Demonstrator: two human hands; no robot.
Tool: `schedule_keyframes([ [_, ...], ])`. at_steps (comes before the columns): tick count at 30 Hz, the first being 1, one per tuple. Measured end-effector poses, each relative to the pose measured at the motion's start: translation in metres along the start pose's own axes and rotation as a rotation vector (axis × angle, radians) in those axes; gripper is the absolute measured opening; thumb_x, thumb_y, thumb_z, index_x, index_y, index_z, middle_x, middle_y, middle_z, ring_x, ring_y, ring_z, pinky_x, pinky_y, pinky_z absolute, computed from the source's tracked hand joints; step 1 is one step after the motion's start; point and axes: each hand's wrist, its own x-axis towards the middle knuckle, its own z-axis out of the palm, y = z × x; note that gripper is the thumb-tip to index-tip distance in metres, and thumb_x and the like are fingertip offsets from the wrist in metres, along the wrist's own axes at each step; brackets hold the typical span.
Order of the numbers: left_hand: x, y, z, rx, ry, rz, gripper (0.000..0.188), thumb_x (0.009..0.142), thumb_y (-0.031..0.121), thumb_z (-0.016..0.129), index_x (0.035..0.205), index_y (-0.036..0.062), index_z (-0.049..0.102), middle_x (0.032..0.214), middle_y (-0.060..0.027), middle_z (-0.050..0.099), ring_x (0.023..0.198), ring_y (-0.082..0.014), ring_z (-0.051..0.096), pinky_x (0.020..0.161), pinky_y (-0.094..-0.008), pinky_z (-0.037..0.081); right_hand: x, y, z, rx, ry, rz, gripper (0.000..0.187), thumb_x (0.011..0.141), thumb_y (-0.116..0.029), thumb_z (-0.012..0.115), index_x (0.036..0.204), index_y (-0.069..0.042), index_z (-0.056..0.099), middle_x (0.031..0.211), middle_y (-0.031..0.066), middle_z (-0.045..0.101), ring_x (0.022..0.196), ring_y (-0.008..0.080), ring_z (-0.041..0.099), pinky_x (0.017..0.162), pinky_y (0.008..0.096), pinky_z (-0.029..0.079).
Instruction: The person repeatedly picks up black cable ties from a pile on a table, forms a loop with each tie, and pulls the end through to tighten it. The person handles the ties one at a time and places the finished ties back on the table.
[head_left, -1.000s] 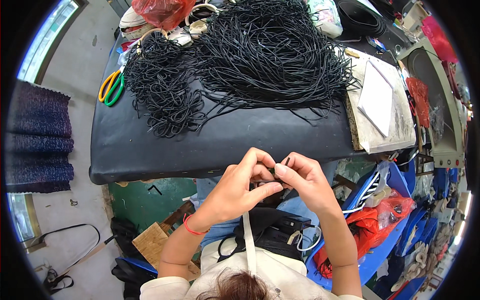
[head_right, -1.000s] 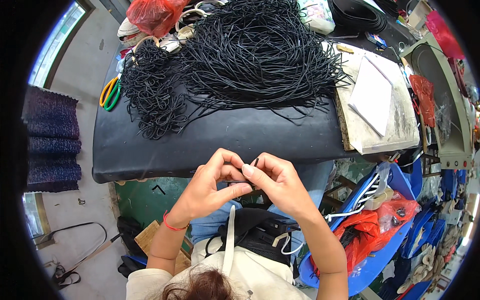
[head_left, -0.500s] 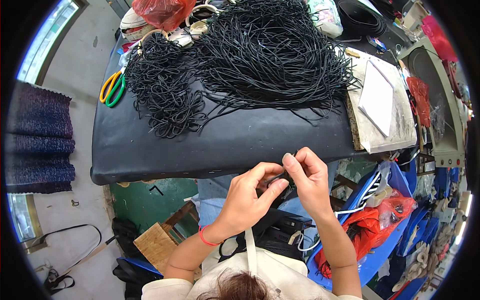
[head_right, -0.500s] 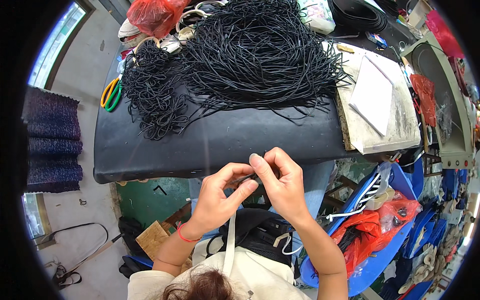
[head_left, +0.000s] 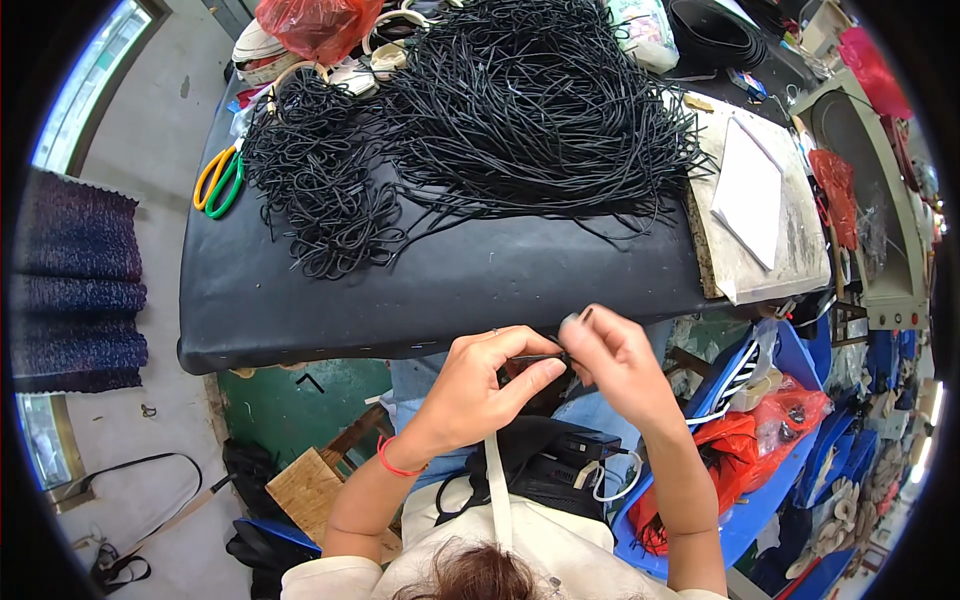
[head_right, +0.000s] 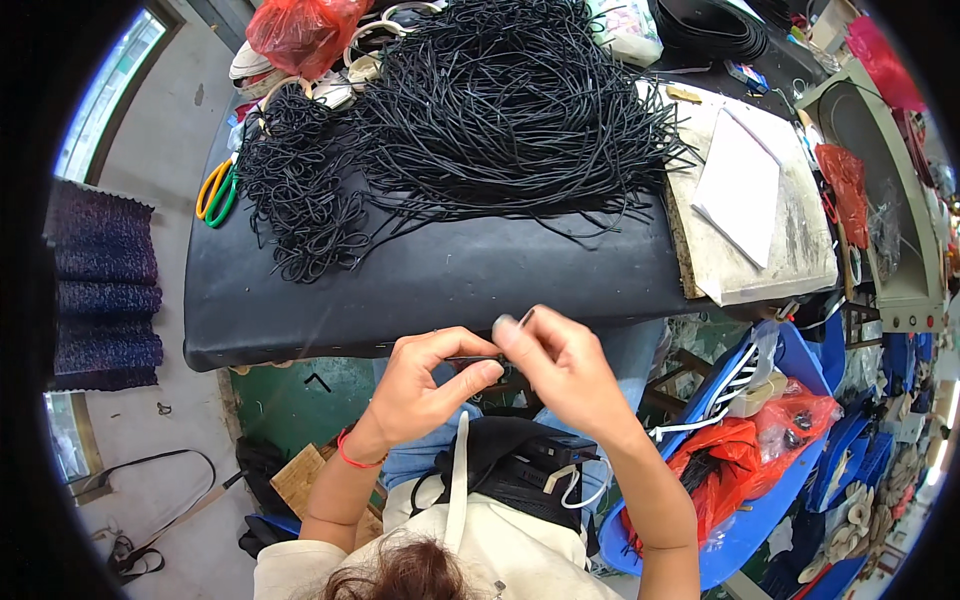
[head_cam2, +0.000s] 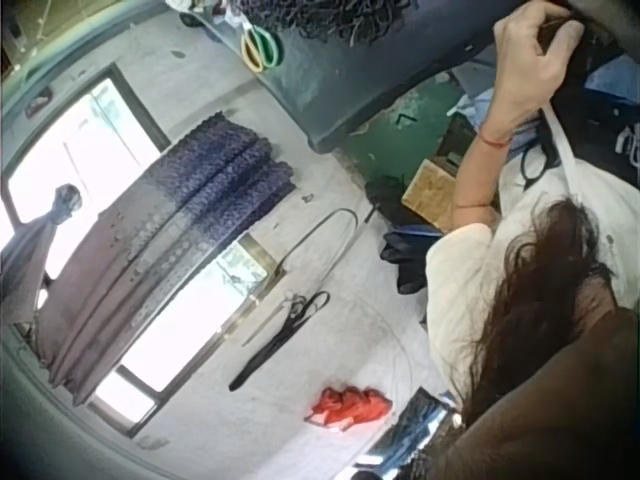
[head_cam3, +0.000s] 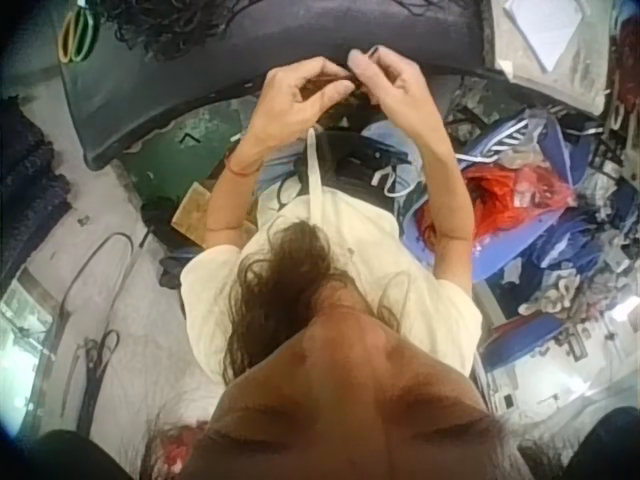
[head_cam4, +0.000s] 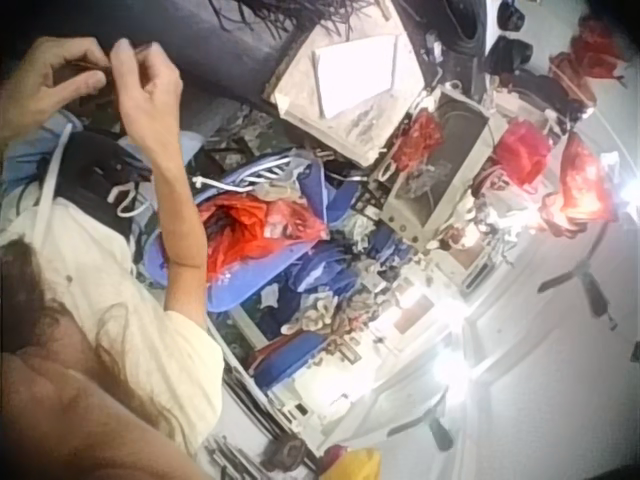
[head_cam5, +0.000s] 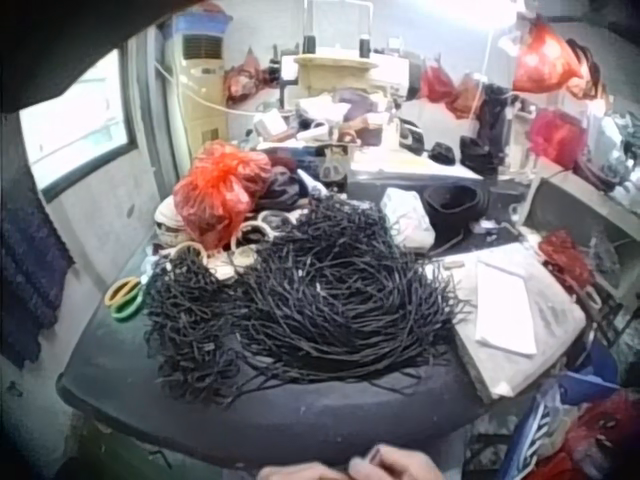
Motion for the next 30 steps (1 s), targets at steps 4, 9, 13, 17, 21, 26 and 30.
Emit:
schedule_keyframes([
  [4,0.001,-0.002,-0.005,-0.108,-0.12,-0.172,0.015,0.084,0.011,0.062,0.089,-0.0033,0.062,0.083,-0.0068,0.065,0.068,-0.0092,0.057,0.062,-0.0218,0.046,0.001,-0.001,0.008,0.173,-0.048,-0.075,0.03,0.091,-0.025,0.055,0.068,-0.006,0.051,0.062,-0.0058,0.044,0.054,0.001,0.036,0.047,0.0189,0.029],
  [9,-0.004,-0.003,0.006,-0.619,-0.085,-0.322,0.02,0.086,0.013,0.061,0.097,-0.0034,0.059,0.081,-0.0025,0.062,0.065,-0.0065,0.052,0.058,-0.02,0.043,-0.002,-0.001,0.016,0.183,0.121,-0.254,0.028,0.088,-0.018,0.059,0.066,-0.006,0.05,0.061,-0.0054,0.045,0.054,0.0011,0.036,0.047,0.0188,0.03],
  [13,-0.011,-0.004,0.026,-0.239,0.184,-0.089,0.015,0.084,0.007,0.061,0.093,-0.004,0.059,0.071,-0.0018,0.057,0.06,-0.0089,0.05,0.054,-0.0221,0.04,0.003,-0.003,0.018,0.195,0.249,-0.232,0.032,0.085,-0.013,0.063,0.059,-0.005,0.046,0.056,-0.0063,0.041,0.052,0.0008,0.033,0.044,0.0199,0.026],
  [17,-0.013,-0.011,0.038,0.43,0.402,0.374,0.009,0.08,0.002,0.061,0.087,-0.0027,0.06,0.065,-0.0092,0.054,0.055,-0.0198,0.05,0.049,-0.0289,0.038,0.012,0.001,0.018,0.14,0.304,-0.163,0.038,0.081,-0.013,0.066,0.053,-0.006,0.041,0.05,-0.0076,0.037,0.049,0.0007,0.028,0.042,0.0219,0.02],
  [21,-0.002,-0.016,0.029,0.074,0.353,0.171,0.013,0.085,0.008,0.059,0.091,-0.0031,0.062,0.077,-0.0075,0.063,0.062,-0.0093,0.053,0.056,-0.0216,0.043,0.013,-0.008,0.01,0.038,0.297,-0.156,0.025,0.084,-0.018,0.063,0.067,-0.004,0.052,0.059,-0.0052,0.046,0.053,0.0015,0.038,0.045,0.0191,0.028],
  [26,0.004,-0.023,0.015,-0.164,0.241,0.021,0.017,0.088,0.013,0.059,0.094,-0.0029,0.062,0.078,-0.002,0.062,0.067,-0.0043,0.052,0.059,-0.0194,0.043,0.006,-0.007,-0.006,0.227,0.11,0.035,0.022,0.087,-0.023,0.06,0.093,-0.001,0.058,0.076,-0.0004,0.056,0.061,0.0036,0.05,0.055,0.0181,0.041],
  [30,0.005,-0.021,0.02,-0.305,0.279,-0.002,0.015,0.088,0.013,0.059,0.089,-0.0023,0.062,0.073,-0.0014,0.059,0.067,-0.0038,0.052,0.06,-0.0186,0.042,0.001,-0.004,0.001,0.23,0.061,-0.018,0.019,0.085,-0.019,0.063,0.091,-0.001,0.058,0.076,-0.0002,0.057,0.062,0.0044,0.05,0.056,0.0185,0.041],
])
